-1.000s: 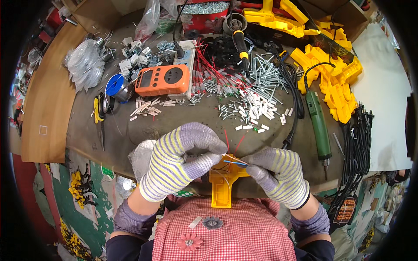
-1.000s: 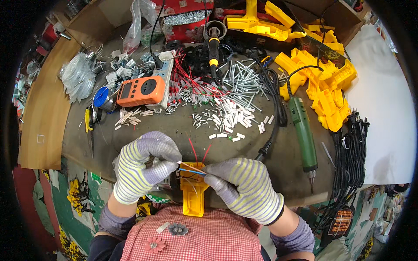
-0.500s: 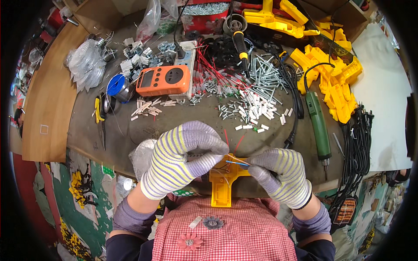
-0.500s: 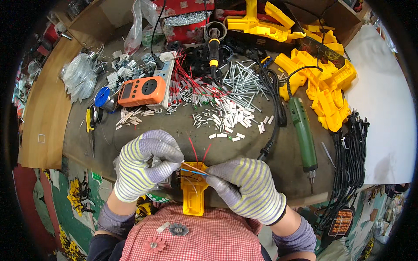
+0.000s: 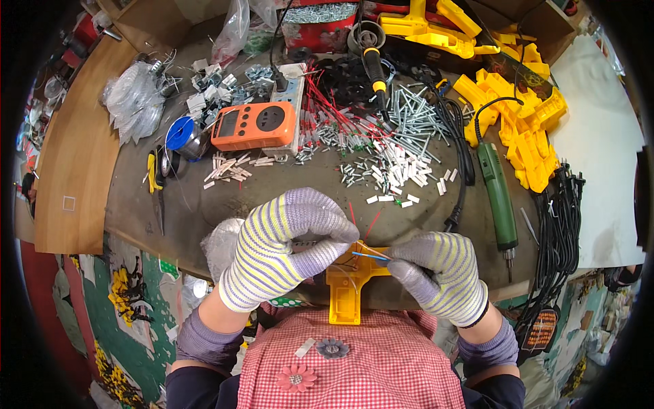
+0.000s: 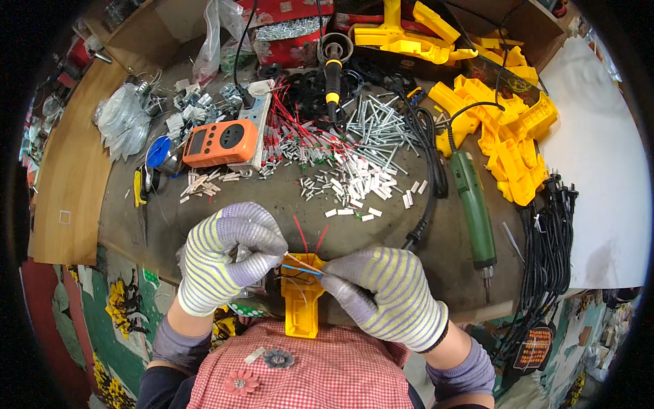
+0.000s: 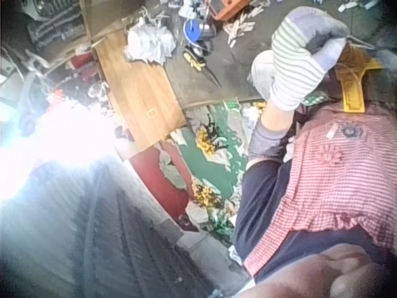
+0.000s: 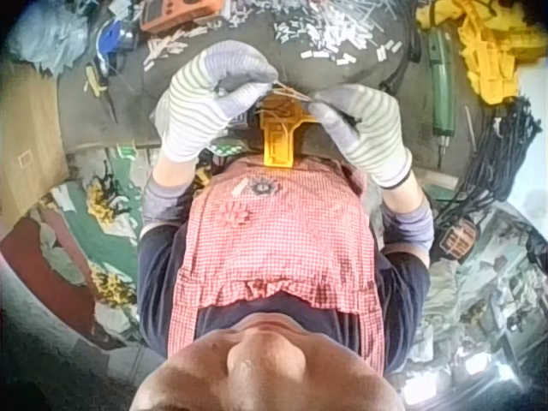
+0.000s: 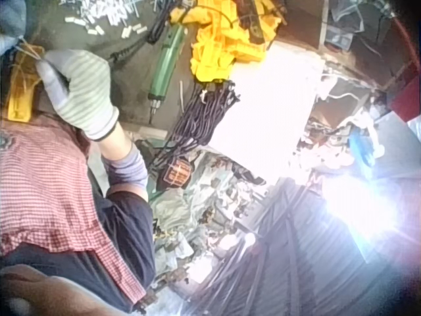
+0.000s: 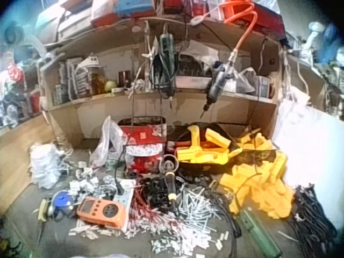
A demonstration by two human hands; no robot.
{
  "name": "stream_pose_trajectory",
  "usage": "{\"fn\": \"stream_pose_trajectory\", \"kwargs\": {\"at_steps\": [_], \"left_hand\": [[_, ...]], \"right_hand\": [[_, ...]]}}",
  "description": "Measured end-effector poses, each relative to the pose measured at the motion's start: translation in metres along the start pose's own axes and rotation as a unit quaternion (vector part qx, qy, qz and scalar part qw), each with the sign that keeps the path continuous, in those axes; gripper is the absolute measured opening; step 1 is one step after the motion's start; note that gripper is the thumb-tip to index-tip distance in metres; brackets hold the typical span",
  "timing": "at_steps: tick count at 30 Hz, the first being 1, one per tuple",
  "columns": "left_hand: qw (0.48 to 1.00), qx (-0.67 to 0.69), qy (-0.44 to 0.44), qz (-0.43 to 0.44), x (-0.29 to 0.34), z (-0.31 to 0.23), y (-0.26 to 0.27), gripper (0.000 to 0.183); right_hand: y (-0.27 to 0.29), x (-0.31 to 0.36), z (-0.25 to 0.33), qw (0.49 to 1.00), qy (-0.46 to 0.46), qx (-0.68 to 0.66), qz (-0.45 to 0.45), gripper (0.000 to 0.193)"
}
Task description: Assemble internal components and wiring into a yellow plastic housing for an electronic device.
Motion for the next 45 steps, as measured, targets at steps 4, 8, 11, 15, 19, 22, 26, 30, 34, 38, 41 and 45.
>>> {"fn": "stream_pose_trajectory", "kwargs": {"at_steps": [4,8,11,15,19,22,26,30,34,38,41,45], "left_hand": [[1.0,0.001,-0.016,-0.001,-0.001,-0.003,0.0,0.015],[1.0,-0.013,-0.003,0.006,-0.002,-0.004,-0.001,0.015],[1.0,0.01,-0.014,0.006,0.0,0.0,-0.001,0.014],[0.997,0.023,-0.038,0.056,-0.001,-0.003,-0.013,0.014],[0.996,-0.016,-0.064,0.057,-0.003,-0.01,-0.014,0.017],[0.995,-0.038,-0.05,0.072,-0.004,-0.012,-0.018,0.014],[0.985,-0.118,-0.1,0.075,-0.003,-0.03,-0.025,0.034],[0.995,-0.079,-0.025,0.055,0.004,-0.02,-0.009,0.049],[0.995,-0.072,-0.04,0.047,0.003,-0.019,-0.009,0.037],[0.994,-0.085,-0.074,0.017,0.009,-0.022,-0.008,0.035],[0.995,-0.081,-0.049,-0.009,0.011,-0.018,-0.003,0.035],[0.995,-0.093,-0.045,-0.017,0.013,-0.02,-0.005,0.034]], "right_hand": [[-0.003,-0.001,0.003,1.0,0.009,0.017,0.015,0.016],[-0.002,-0.001,0.002,1.0,0.001,0.002,0.011,0.017],[-0.002,-0.002,0.0,1.0,-0.021,-0.004,0.019,0.017],[-0.005,-0.004,0.008,1.0,0.03,0.005,-0.007,0.016],[-0.01,-0.005,0.008,0.999,0.02,-0.006,0.032,0.025],[-0.007,0.006,-0.017,0.979,-0.073,-0.191,-0.008,0.04],[-0.01,0.0,-0.01,0.996,-0.03,-0.084,0.003,0.039],[-0.01,-0.002,-0.008,0.995,-0.01,-0.092,0.024,0.026],[-0.012,-0.009,0.007,0.996,0.001,-0.072,0.045,0.021],[-0.027,-0.017,0.022,0.987,0.054,0.093,0.118,0.02],[-0.01,-0.015,0.016,0.986,0.119,0.072,0.096,0.019],[-0.024,-0.016,0.02,0.99,0.081,0.061,0.102,0.019]]}}
Point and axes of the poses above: each hand's wrist, its own x-axis away from the middle knuckle, its own y-axis out of the back of the hand, z = x × y, the point moved 9 cm from there along -x, towards the middle knuckle
